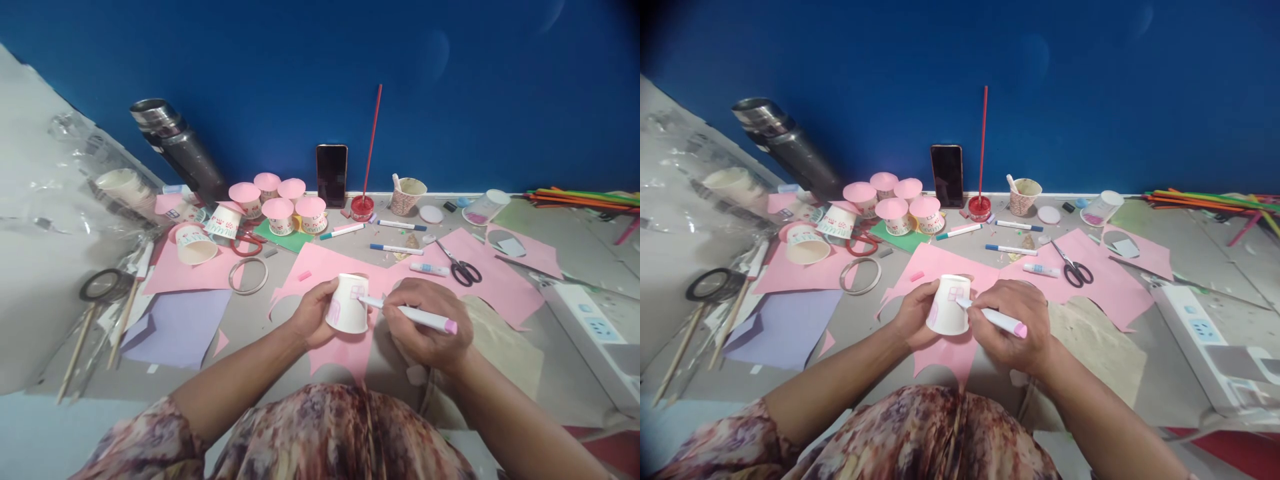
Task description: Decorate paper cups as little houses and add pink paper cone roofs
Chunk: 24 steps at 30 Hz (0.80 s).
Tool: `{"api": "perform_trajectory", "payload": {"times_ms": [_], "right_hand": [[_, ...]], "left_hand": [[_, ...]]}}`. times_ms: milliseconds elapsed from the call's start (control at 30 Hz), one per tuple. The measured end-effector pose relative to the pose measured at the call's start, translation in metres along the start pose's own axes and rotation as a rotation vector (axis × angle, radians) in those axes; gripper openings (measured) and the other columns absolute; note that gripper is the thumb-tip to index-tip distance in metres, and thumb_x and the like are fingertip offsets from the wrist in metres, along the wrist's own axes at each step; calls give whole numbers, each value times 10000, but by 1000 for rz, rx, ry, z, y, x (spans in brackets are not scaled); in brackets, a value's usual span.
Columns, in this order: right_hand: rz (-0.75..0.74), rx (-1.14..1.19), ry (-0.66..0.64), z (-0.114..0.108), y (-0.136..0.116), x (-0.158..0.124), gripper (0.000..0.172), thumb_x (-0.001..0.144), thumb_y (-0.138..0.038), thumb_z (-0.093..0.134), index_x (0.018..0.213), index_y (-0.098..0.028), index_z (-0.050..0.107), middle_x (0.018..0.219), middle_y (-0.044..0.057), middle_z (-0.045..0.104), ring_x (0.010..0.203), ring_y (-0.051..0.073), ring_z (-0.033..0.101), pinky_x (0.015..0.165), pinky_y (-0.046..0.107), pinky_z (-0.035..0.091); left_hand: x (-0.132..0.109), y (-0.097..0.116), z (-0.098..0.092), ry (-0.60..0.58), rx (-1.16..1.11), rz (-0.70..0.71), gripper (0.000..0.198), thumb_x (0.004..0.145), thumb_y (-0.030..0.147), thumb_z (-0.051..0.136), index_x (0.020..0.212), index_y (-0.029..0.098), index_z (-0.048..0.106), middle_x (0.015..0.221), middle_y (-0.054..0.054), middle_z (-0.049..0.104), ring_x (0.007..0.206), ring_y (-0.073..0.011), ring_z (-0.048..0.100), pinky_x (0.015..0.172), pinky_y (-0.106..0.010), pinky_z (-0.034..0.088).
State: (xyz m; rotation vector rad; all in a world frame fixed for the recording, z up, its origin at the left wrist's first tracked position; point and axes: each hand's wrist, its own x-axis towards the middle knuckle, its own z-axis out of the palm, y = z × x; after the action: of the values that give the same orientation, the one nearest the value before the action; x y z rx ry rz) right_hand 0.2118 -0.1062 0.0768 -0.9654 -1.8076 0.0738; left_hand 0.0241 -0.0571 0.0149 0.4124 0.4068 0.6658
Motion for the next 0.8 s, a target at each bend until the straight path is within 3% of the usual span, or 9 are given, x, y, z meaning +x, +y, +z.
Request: {"api": "perform_trajectory", "payload": {"times_ms": [500,700,800], "right_hand": [[-12,-6,-12,-2,1,2,145,914,-134,618,816,-238,636,635,2,712,525,158,645,535,293,503],[-52,-94,139,-6,7,-6,161,931,-100,651,1042,-203,706,802,47,796,653,195,730,653,320,583],[-53,-119,82,-6,10,-5,210,932,-90,672,1105,-207,694,852,45,802,685,189,737,678,311,579]], "left_hand": [[0,-1,-2,37,-11,-7,460,933,405,639,1249,83,725,964,-151,789,850,-315,758,857,-463,573],[-1,3,-1,107,-51,-1,435,975,406,630,1262,84,692,1056,-179,787,910,-313,766,872,-460,578],[-3,9,1,156,-78,32,431,1001,402,614,1321,117,655,1078,-162,783,921,-306,765,893,-487,580]]}}
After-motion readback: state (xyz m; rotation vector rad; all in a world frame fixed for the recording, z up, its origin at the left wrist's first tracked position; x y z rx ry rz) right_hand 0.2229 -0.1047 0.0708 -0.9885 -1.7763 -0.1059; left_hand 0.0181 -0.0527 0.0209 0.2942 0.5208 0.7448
